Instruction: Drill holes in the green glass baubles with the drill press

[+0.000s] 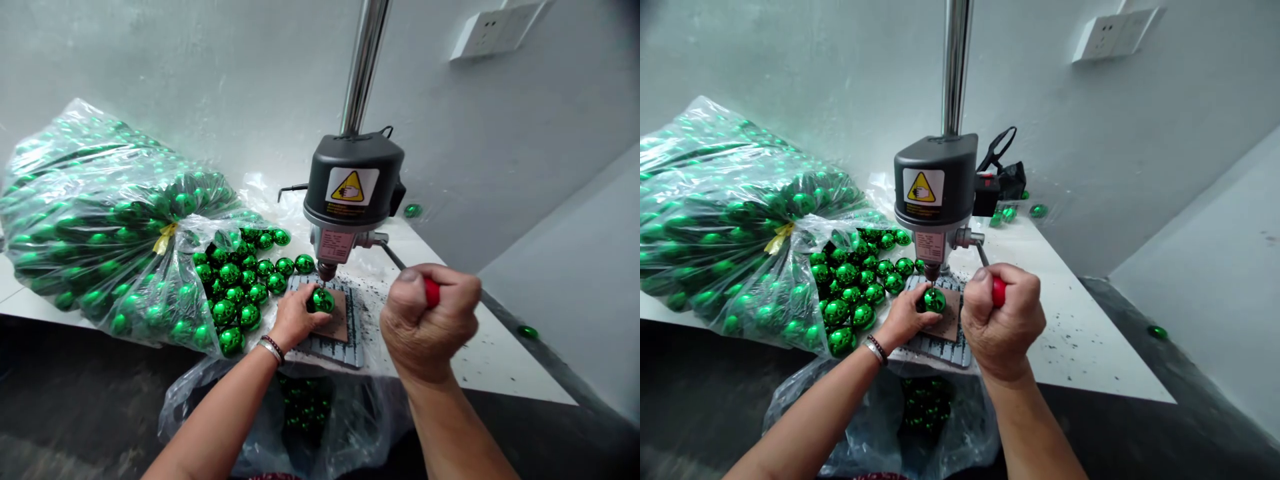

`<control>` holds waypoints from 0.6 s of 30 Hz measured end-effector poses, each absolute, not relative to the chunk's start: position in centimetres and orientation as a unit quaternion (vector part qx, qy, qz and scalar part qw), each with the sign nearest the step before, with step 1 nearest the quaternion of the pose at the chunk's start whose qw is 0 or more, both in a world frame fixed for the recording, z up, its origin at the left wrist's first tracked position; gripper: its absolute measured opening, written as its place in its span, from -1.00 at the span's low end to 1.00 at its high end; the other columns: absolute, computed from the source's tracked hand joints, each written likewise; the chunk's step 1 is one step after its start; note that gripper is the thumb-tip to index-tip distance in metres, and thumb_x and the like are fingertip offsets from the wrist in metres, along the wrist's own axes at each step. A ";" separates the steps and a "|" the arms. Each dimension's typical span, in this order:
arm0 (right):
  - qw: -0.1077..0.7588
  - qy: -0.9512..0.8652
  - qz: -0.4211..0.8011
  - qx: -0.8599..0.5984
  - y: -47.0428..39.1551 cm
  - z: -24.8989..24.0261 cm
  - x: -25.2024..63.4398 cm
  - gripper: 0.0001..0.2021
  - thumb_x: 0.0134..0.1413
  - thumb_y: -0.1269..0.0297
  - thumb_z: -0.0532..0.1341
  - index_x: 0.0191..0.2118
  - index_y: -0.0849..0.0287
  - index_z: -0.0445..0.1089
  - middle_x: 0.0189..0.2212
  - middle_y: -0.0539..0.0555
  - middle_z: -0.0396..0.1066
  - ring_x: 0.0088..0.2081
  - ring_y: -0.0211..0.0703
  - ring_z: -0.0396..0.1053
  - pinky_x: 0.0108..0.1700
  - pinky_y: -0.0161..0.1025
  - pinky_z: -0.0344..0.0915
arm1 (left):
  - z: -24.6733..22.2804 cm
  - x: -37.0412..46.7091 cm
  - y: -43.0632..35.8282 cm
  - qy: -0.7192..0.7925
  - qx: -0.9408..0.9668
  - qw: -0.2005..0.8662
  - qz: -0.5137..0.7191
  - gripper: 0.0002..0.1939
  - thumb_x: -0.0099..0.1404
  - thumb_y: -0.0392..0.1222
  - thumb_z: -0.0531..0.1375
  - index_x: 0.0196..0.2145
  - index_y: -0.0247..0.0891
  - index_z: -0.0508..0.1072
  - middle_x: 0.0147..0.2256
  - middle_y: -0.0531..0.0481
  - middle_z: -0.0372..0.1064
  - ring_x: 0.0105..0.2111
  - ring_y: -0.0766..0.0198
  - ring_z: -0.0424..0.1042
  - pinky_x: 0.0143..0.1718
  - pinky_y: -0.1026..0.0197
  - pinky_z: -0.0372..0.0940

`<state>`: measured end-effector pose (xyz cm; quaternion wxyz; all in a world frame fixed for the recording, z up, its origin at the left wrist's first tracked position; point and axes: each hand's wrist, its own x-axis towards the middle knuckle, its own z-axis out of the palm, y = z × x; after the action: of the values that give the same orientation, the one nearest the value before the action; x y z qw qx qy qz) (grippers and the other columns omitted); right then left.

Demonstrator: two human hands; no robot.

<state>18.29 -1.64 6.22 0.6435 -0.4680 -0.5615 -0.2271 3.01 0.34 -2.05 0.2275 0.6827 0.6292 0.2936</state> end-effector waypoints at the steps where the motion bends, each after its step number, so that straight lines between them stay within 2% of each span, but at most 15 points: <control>1: 0.641 -0.567 -0.219 -0.469 -1.8 5.7 18.3 -0.90 0.09 0.29 0.08 -0.37 0.20 0.24 -0.52 -0.02 0.32 -0.53 -0.41 0.21 -0.48 -0.39 0.10 | -2.0 3.0 0.3 0.631 0.681 0.229 0.293 -0.33 0.02 -0.03 0.34 0.11 -0.11 0.36 -0.06 -0.08 0.45 -0.09 -0.02 0.38 -0.03 0.03 0.25; 6: 0.631 -0.588 -0.199 -0.465 -1.9 5.2 18.6 -0.88 0.09 0.27 0.08 -0.37 0.22 0.23 -0.53 -0.02 0.29 -0.52 -0.41 0.20 -0.47 -0.39 0.09 | -1.9 2.9 0.4 0.629 0.683 0.231 0.291 -0.34 0.01 -0.08 0.34 0.10 -0.15 0.37 -0.06 -0.10 0.45 -0.05 -0.04 0.38 0.01 0.02 0.23; 10: 0.639 -0.570 -0.184 -0.483 -0.6 9.9 18.8 -0.73 0.11 0.12 0.04 -0.39 0.26 0.27 -0.55 0.00 0.26 -0.54 -0.44 0.10 -0.50 -0.40 -0.03 | -2.0 3.1 0.6 0.619 0.675 0.254 0.311 -0.39 -0.01 -0.10 0.34 0.04 -0.18 0.39 -0.11 -0.07 0.47 -0.12 0.04 0.42 -0.07 0.08 0.28; 14: 0.570 -0.559 -0.037 -0.601 0.7 15.3 18.6 -0.73 0.14 0.17 0.03 -0.38 0.28 0.30 -0.52 -0.04 0.23 -0.47 -0.49 0.03 -0.32 -0.39 0.01 | -1.4 2.9 -0.5 0.607 0.654 0.275 0.358 -0.49 0.02 -0.16 0.32 -0.03 -0.22 0.40 -0.20 0.00 0.48 -0.22 0.17 0.44 -0.15 0.17 0.31; 16: 0.547 -0.550 -0.014 -0.631 0.9 16.3 18.5 -0.73 0.15 0.17 0.03 -0.34 0.28 0.33 -0.49 -0.05 0.23 -0.44 -0.49 0.01 -0.27 -0.35 0.01 | -0.8 2.4 -2.0 0.591 0.671 0.275 0.353 -0.50 0.03 -0.15 0.32 -0.04 -0.23 0.40 -0.19 -0.02 0.48 -0.20 0.15 0.44 -0.14 0.16 0.31; 18: 0.541 -0.546 -0.015 -0.639 0.9 16.2 18.6 -0.68 0.15 0.14 -0.02 -0.28 0.28 0.34 -0.44 -0.03 0.26 -0.39 -0.46 0.09 -0.23 -0.30 0.02 | -0.1 1.6 -3.8 0.563 0.711 0.281 0.312 -0.43 0.02 -0.11 0.35 0.00 -0.25 0.39 -0.13 -0.08 0.47 -0.14 0.10 0.44 -0.09 0.13 0.30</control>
<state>18.57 0.93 16.22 0.5415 -0.6393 -0.5457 -0.0150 1.56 -3.81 -0.08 0.2811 0.7115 0.5631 0.3125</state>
